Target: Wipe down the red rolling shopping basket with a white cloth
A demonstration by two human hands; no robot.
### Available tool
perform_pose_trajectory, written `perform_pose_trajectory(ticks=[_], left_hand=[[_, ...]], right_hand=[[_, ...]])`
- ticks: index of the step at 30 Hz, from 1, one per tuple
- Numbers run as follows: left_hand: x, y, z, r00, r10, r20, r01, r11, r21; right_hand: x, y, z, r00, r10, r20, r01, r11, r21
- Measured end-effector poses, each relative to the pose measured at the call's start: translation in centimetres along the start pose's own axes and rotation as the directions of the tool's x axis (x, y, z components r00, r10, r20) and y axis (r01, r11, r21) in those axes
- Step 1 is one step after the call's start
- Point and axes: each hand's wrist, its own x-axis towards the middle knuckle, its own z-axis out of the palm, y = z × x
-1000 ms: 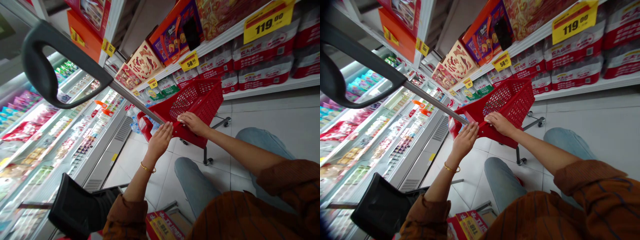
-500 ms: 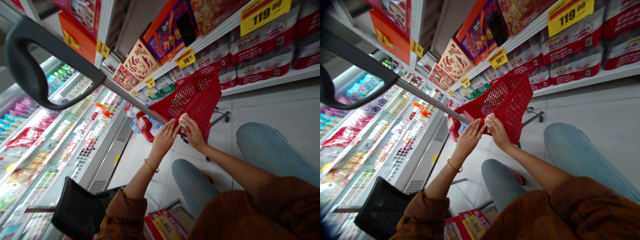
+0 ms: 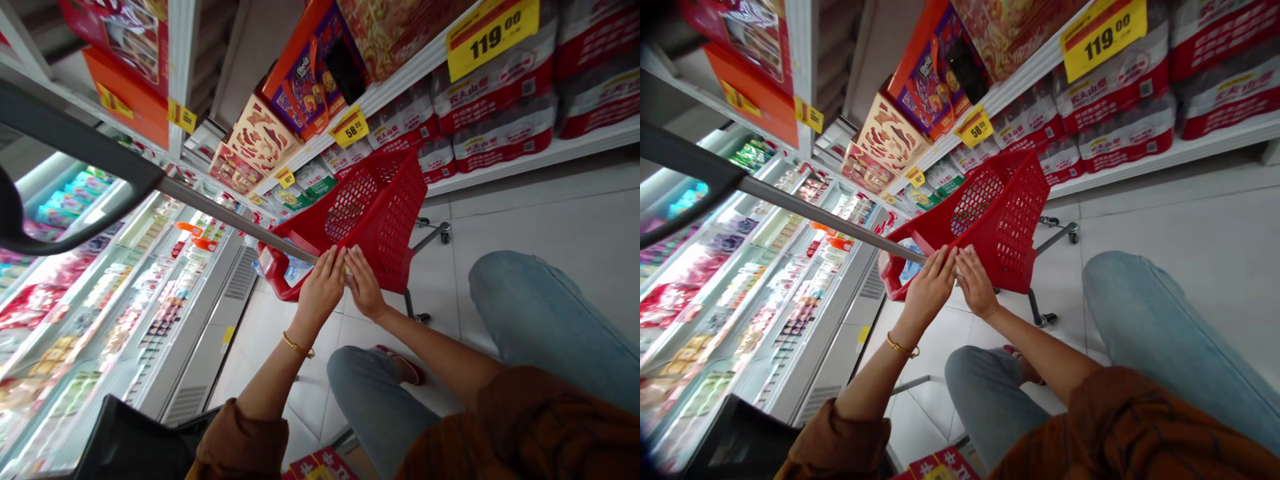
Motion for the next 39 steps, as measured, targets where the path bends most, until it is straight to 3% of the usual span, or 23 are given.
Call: perform_pose_trajectory(ticks=[15,30,39], left_hand=[[3.8,-2.0,2.3,0.993,0.009,-0.121,-0.001,0.998,0.067],[8.1,-4.0,3.4,0.998,0.005,-0.057,-0.004,1.000,0.027],[8.2,-5.1,3.8,0.997,0.064,-0.042,-0.061,0.995,0.078]], right_hand=[[3.0,3.9,0.1,0.999,-0.008,0.038,0.010,0.999,-0.040],[5.2,7.2,1.2,1.000,0.026,-0.003,-0.026,1.000,0.012],[4.9,8.7,1.9,0.999,0.024,-0.025,-0.022,0.996,0.091]])
